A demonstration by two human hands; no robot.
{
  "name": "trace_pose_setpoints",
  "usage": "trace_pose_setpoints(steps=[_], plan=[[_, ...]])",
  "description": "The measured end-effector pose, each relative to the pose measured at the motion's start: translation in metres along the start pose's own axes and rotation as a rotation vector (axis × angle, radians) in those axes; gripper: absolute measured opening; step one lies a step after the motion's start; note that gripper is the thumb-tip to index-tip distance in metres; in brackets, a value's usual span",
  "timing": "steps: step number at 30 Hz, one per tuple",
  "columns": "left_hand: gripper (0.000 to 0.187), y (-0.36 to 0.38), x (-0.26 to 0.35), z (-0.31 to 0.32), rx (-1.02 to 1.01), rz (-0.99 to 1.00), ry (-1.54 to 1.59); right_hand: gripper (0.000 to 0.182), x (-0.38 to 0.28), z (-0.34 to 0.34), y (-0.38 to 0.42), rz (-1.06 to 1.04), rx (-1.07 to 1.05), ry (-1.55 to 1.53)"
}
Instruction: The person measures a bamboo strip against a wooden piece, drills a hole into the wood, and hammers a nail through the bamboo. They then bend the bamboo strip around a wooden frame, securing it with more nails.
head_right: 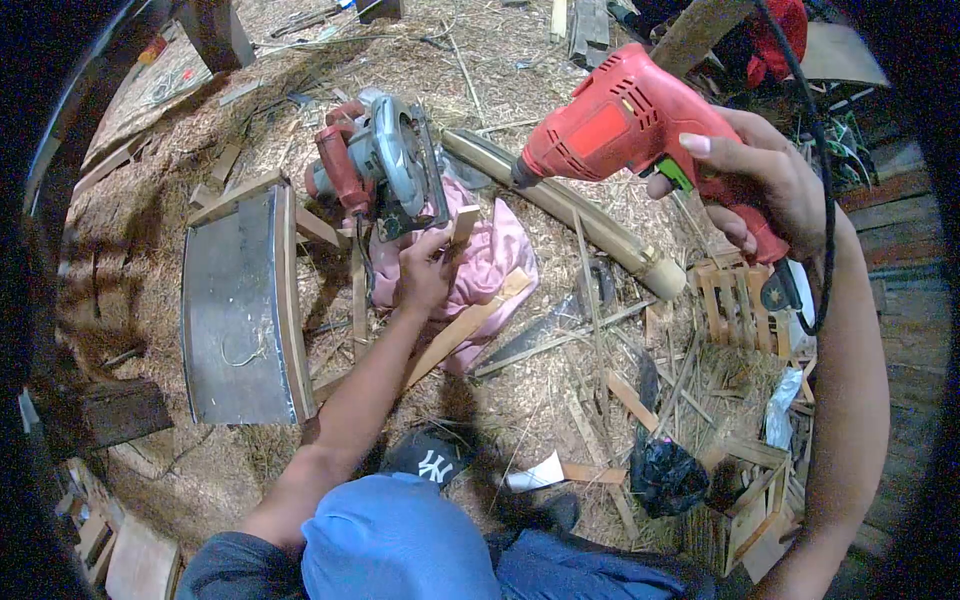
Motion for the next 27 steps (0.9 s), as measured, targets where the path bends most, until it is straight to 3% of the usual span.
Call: trace_pose_setpoints(steps=[8, 11, 24, 27], plan=[[0.022, 0.003, 0.013, -0.005, -0.053, -0.011, 0.051, 0.041, 0.001, 0.019, -0.005, 0.048, -0.082, 0.050], [0.024, 0.002, 0.007, -0.003, -0.076, 0.000, 0.043, 0.052, 0.008, 0.021, -0.006, 0.051, -0.090, 0.050], [0.029, 0.003, 0.009, -0.005, -0.114, -0.053, 0.053, 0.038, 0.005, 0.040, -0.018, 0.046, -0.122, 0.091], [0.028, 0.002, 0.007, -0.005, -0.097, 0.024, 0.076, 0.037, 0.009, 0.039, -0.019, 0.047, -0.115, 0.090]])
Point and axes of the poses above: each hand's wrist, its own y-axis away from the middle knuckle, its own z-axis out of the palm, x = y × z, the point moved 5 cm from there along -y, towards the middle knuckle, and after that the axes turned 11 degrees about -z, right-handed, at the moved point
